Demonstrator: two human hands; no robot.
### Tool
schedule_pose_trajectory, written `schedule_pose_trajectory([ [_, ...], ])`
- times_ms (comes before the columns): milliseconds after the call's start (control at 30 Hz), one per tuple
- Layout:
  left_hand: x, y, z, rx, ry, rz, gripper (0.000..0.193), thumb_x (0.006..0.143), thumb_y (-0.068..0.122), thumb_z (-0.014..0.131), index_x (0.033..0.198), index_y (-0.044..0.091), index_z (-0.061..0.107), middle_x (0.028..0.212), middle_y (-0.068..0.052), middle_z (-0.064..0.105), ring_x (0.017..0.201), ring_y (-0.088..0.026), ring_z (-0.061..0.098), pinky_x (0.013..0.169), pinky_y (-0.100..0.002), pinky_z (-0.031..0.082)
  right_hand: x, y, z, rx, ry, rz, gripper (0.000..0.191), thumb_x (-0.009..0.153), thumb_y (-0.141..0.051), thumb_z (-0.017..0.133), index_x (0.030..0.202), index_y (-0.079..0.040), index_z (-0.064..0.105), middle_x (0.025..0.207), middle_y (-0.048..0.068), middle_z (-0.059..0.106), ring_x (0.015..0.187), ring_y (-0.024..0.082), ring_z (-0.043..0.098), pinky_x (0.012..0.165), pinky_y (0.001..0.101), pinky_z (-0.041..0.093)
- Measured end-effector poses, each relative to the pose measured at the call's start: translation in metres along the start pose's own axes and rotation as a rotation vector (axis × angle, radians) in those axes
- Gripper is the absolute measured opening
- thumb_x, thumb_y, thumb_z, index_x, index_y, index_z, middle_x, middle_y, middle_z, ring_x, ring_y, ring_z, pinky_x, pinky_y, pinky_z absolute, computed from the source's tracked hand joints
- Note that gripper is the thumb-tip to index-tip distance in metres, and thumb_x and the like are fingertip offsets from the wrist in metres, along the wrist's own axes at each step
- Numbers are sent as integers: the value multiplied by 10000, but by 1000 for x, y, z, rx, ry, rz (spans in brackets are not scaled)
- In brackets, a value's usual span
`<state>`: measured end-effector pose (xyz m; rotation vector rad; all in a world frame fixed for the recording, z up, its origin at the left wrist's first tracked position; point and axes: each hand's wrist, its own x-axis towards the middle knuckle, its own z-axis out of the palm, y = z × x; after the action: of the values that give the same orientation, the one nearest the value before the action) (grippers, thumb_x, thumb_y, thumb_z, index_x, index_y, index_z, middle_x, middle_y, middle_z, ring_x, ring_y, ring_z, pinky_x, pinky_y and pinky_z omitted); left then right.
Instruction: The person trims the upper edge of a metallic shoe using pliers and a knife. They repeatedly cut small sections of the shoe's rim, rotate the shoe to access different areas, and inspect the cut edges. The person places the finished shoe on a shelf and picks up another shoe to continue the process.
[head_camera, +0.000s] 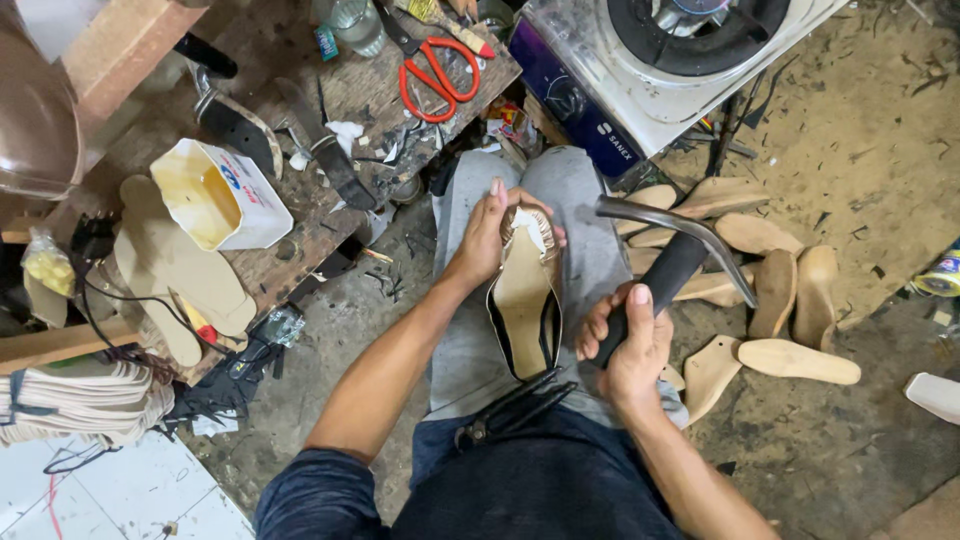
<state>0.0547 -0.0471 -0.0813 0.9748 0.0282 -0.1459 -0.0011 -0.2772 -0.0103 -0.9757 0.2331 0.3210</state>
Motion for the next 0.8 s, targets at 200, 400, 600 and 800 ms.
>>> schedule_pose_trajectory([
  [200, -1, -1, -1, 35, -3, 18, 783, 1080, 629, 238, 1099, -47, 633, 958, -214, 747, 870, -289, 759, 835, -418, 627, 4, -1, 5, -75, 8, 96, 302, 1027, -357, 533, 928, -72, 512, 603, 63, 509, 416, 159, 489, 390, 318, 428],
  [400, 0, -2, 1, 68, 13, 42, 790, 1085, 623, 222, 1090, -49, 638, 955, -218, 743, 872, -287, 753, 855, -419, 624, 10, -4, 10, -272, -69, 63, 329, 1050, -334, 516, 894, -44, 511, 615, 59, 523, 432, 166, 508, 391, 319, 450],
  [600, 5, -4, 0, -85, -38, -64, 769, 1073, 635, 224, 1139, -34, 597, 1017, -234, 741, 942, -319, 748, 876, -444, 614, 23, -60, 30, -738, -150, 143, 327, 1013, -288, 606, 857, -16, 513, 612, 79, 535, 430, 169, 497, 391, 325, 408],
  [800, 13, -13, -7, -173, -103, -128, 846, 1047, 669, 190, 1176, -46, 624, 1051, -239, 738, 1002, -344, 743, 904, -462, 604, -3, -69, 46, -125, -268, -789, 393, 1017, -470, 657, 1098, -103, 542, 785, 73, 601, 634, 198, 600, 560, 338, 527],
])
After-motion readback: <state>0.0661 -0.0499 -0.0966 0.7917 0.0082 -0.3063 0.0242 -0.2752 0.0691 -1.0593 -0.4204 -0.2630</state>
